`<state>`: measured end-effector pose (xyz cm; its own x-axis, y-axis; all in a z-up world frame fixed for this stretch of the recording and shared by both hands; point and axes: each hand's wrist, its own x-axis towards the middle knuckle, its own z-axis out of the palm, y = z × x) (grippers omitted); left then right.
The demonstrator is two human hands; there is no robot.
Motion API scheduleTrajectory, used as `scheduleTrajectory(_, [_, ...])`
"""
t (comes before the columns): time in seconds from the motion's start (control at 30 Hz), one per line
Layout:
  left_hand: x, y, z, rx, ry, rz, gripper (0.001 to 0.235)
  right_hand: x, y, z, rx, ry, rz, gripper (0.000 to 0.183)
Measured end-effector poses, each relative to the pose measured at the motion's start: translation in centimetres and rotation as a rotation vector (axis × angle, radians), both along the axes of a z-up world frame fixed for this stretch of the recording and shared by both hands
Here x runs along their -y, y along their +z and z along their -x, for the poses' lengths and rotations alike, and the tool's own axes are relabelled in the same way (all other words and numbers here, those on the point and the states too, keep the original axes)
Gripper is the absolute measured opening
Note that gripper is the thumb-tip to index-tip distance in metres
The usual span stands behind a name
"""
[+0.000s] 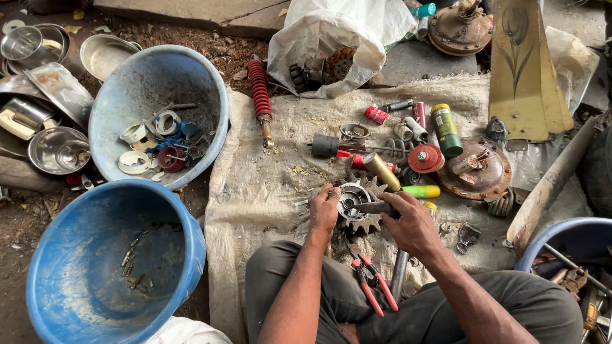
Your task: The person sits on the ground and uses a hammer and a metal rod to strike a gear-like mechanical part. They then use pliers to manipulate a small metal ring on the part. The work is performed on a sack surrounded by various tools and metal scraps.
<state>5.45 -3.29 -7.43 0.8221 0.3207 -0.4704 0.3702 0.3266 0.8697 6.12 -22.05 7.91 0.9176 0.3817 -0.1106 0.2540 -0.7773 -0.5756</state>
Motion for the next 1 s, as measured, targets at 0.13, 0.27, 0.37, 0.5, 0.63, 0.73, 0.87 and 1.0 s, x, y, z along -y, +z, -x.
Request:
scheduleTrajectory(0.13, [0.1, -1.0, -0.1, 0.02, 0.02, 0.034, 0.05, -0.2, 0.5, -0.4, -0.012, 0.025, 0.022, 0.045])
scheduleTrajectory(0.27, [0.2, -1.4, -0.1, 0.009, 0.016, 0.029, 0.05, -0.4, 1.3, -1.0, -0.081, 0.03, 0.129, 0.046])
scheduleTrajectory(0.37, [0.0, -1.7, -0.2, 0.011, 0.018, 0.014, 0.048, -0.8, 1.5, -1.1, -0.004, 0.103, 0.063, 0.044])
scheduleTrajectory(0.5, [0.3, -2.0, 0.0, 0.019, 0.067, 0.063, 0.036, -1.0, 1.4, -1.2, 0.011, 0.134, 0.047, 0.046])
scheduleTrajectory(0.63, [0.4, -1.8, -0.3, 0.086, 0.095, 0.037, 0.024, -0.7, 1.1, -1.2, 0.116, 0.228, -0.006, 0.045])
scheduleTrajectory(0.73, [0.1, -1.8, 0.1, -0.02, 0.077, -0.088, 0.025, -0.8, 0.5, -1.2, 0.123, 0.246, -0.014, 0.042])
scheduleTrajectory(0.87, [0.3, -1.5, 0.4, 0.075, 0.116, -0.266, 0.026, -0.8, 0.3, -1.1, 0.113, 0.25, -0.029, 0.044])
scheduleTrajectory(1.0, [0.5, -1.1, 0.9, 0.034, 0.151, -0.41, 0.027, -1.1, 0.0, -1.0, 0.177, 0.28, -0.086, 0.043])
